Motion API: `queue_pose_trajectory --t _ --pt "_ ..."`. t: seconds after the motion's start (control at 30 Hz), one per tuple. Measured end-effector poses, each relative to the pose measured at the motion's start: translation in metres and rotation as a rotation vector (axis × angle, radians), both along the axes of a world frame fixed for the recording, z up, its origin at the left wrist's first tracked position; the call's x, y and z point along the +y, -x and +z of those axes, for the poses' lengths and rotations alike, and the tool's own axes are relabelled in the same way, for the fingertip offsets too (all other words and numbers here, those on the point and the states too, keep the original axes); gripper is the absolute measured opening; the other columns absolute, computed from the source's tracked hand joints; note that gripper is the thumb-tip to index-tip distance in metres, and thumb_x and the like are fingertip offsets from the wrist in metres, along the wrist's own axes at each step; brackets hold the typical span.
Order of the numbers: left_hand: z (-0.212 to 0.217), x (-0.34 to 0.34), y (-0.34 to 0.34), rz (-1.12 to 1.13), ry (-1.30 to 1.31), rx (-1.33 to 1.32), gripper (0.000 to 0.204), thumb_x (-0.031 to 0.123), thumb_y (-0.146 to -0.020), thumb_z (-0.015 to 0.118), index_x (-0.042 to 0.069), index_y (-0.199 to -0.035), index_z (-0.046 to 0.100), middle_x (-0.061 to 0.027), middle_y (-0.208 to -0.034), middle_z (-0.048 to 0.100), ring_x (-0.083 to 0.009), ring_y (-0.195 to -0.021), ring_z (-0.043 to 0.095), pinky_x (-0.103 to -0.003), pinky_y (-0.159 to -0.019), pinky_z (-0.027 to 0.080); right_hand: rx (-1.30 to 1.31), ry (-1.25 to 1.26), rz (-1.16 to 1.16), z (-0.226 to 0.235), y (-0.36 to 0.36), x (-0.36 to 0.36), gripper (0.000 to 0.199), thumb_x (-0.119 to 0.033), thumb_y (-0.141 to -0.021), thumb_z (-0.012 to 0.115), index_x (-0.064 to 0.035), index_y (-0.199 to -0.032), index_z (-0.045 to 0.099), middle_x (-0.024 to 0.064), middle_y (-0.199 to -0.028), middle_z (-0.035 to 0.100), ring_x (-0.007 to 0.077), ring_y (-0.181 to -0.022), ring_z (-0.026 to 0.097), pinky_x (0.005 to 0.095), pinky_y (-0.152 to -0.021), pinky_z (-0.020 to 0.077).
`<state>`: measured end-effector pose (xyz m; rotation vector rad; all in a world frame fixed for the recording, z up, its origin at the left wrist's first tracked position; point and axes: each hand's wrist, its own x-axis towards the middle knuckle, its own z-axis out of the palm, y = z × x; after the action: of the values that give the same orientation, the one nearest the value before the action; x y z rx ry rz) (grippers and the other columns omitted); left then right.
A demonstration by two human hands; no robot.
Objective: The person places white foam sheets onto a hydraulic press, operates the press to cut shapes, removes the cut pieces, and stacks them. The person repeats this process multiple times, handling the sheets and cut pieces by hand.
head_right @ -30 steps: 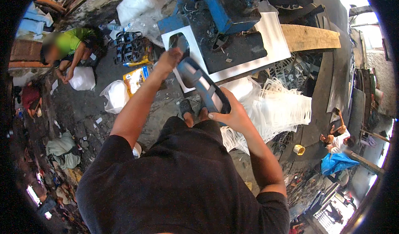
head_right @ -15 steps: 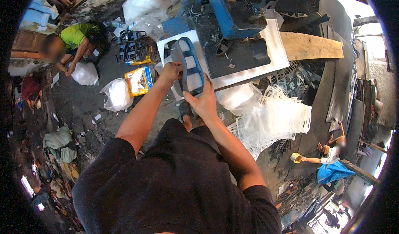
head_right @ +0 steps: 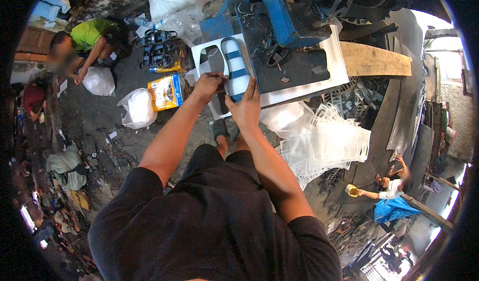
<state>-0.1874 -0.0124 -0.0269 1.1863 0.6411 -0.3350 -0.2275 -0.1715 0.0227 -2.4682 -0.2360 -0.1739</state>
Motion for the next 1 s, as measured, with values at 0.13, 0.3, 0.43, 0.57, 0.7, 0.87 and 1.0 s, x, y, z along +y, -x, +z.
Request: queue_pose_trajectory --t 0.13,0.3,0.43,0.57,0.7,0.87,1.0 --pt "0.007 -0.003 -0.003 0.006 -0.002 -0.007 0.016 0.003 -0.09 0.06 0.0 -0.104 0.065 -0.0071 -0.091 0.069 -0.0169 -0.077 0.066 -0.032 -0.069 0.055 -0.01 0.011 -0.004 -0.001 -0.001 -0.001 0.097 -0.028 -0.07 0.082 0.0101 -0.142 0.029 0.0331 -0.135 0.044 0.0464 -0.124 0.045 0.0463 -0.103 0.0419" --pt "0.01 -0.007 -0.007 0.015 -0.022 0.024 0.015 0.006 -0.089 0.063 0.001 -0.103 0.066 -0.0062 -0.09 0.068 -0.0155 -0.075 0.065 -0.031 -0.066 0.053 0.046 -0.015 -0.012 0.002 -0.004 -0.004 0.1 -0.031 -0.07 0.082 0.0106 -0.143 0.028 0.0332 -0.136 0.043 0.047 -0.124 0.045 0.0464 -0.102 0.0416" --pt "0.003 -0.005 -0.005 -0.027 -0.008 -0.004 0.016 0.009 -0.088 0.065 0.002 -0.102 0.066 -0.0052 -0.09 0.068 -0.0151 -0.076 0.064 -0.031 -0.066 0.052 0.047 0.051 0.01 0.008 0.002 -0.015 0.09 -0.033 -0.075 0.079 0.0101 -0.14 0.033 0.0317 -0.136 0.043 0.0467 -0.121 0.046 0.0464 -0.101 0.0417" --pt "0.014 -0.01 -0.008 0.038 -0.037 0.031 0.011 0.007 -0.09 0.063 0.002 -0.098 0.068 -0.0023 -0.085 0.066 -0.0135 -0.072 0.062 -0.03 -0.064 0.051 0.041 -0.096 -0.32 -0.014 0.034 -0.056 0.066 -0.033 -0.085 0.072 0.0089 -0.128 0.044 0.0263 -0.125 0.051 0.0404 -0.111 0.052 0.0464 -0.097 0.0439" --pt "0.019 -0.011 -0.014 -0.016 -0.038 0.031 0.016 0.007 -0.09 0.062 -0.001 -0.104 0.066 -0.005 -0.09 0.067 -0.015 -0.077 0.063 -0.034 -0.068 0.053 0.33 -0.8 -0.692 -0.042 0.003 -0.095 0.036 -0.027 -0.093 0.064 0.006 -0.106 0.054 0.0156 -0.098 0.059 0.0254 -0.086 0.06 0.038 -0.079 0.0518" --pt "0.013 -0.021 -0.04 -0.034 -0.031 -0.012 0.022 0.006 -0.091 0.06 -0.001 -0.112 0.063 -0.0071 -0.097 0.068 -0.0163 -0.083 0.064 -0.035 -0.071 0.053 0.447 -1.16 -0.663 -0.034 -0.04 -0.107 0.021 -0.018 -0.096 0.059 0.002 -0.089 0.058 0.007 -0.08 0.06 0.0146 -0.068 0.059 0.027 -0.061 0.0521" --pt "0.012 -0.034 -0.058 -0.013 -0.014 -0.08 0.02 0.006 -0.089 0.061 -0.002 -0.107 0.066 -0.0069 -0.09 0.068 -0.0159 -0.078 0.063 -0.033 -0.065 0.052 0.455 -1.195 -0.707 -0.035 -0.058 -0.118 0.015 -0.014 -0.098 0.055 -0.0007 -0.093 0.059 0.0044 -0.084 0.059 0.014 -0.072 0.059 0.0273 -0.065 0.0528"
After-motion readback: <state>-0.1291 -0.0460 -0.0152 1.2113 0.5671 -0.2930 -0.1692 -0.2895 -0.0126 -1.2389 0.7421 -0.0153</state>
